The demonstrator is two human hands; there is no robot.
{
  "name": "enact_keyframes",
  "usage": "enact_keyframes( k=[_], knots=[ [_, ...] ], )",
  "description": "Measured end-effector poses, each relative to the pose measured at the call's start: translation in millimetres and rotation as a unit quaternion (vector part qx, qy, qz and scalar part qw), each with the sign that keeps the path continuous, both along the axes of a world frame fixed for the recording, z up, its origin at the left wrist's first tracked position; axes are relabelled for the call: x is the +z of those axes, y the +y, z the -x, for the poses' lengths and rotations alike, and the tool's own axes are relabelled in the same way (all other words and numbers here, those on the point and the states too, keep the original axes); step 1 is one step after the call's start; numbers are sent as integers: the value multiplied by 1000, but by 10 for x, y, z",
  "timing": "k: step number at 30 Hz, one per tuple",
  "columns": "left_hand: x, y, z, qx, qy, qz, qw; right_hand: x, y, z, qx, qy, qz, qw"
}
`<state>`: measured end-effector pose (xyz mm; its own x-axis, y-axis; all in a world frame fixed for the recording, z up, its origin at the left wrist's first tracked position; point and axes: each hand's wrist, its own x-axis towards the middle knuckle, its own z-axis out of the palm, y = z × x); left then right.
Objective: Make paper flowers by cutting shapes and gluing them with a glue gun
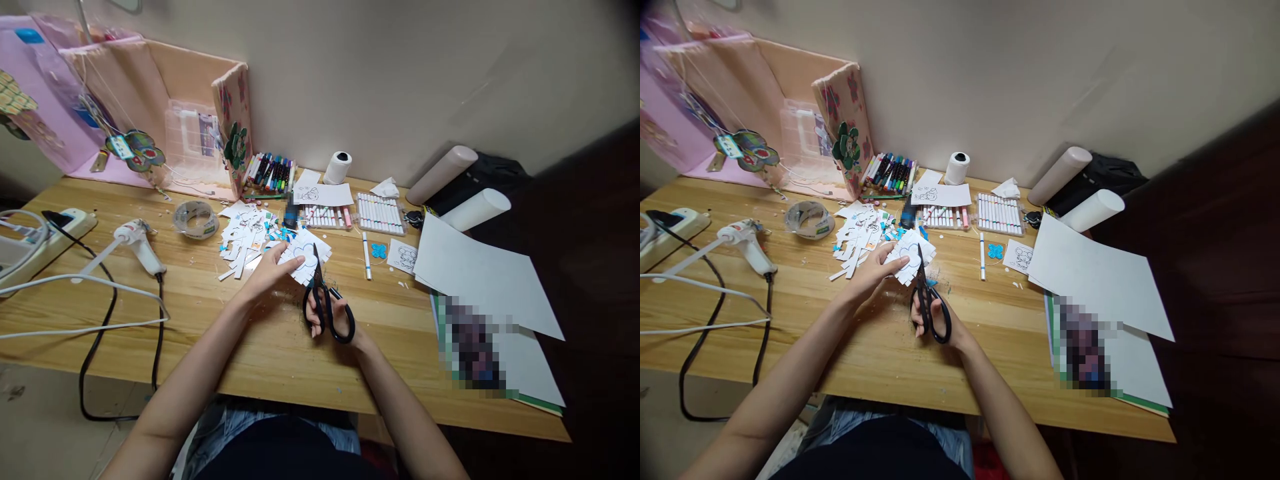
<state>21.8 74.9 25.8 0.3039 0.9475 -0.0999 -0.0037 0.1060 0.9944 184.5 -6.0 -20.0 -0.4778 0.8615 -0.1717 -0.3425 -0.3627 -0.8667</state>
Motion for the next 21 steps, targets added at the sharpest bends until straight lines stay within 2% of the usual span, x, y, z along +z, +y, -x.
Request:
enact_keyframes(
  k=[7,11,21],
  knots=[
    [-54,-143,-225,10,-132,93,987,-51,60,6,-26,20,20,999],
    [-86,-226,-333,25,-171,153,973,-55,86,4,-31,13,29,999],
    [-95,-248,-354,43,-183,144,972,-36,16,24,-65,-31,21,997]
  ],
)
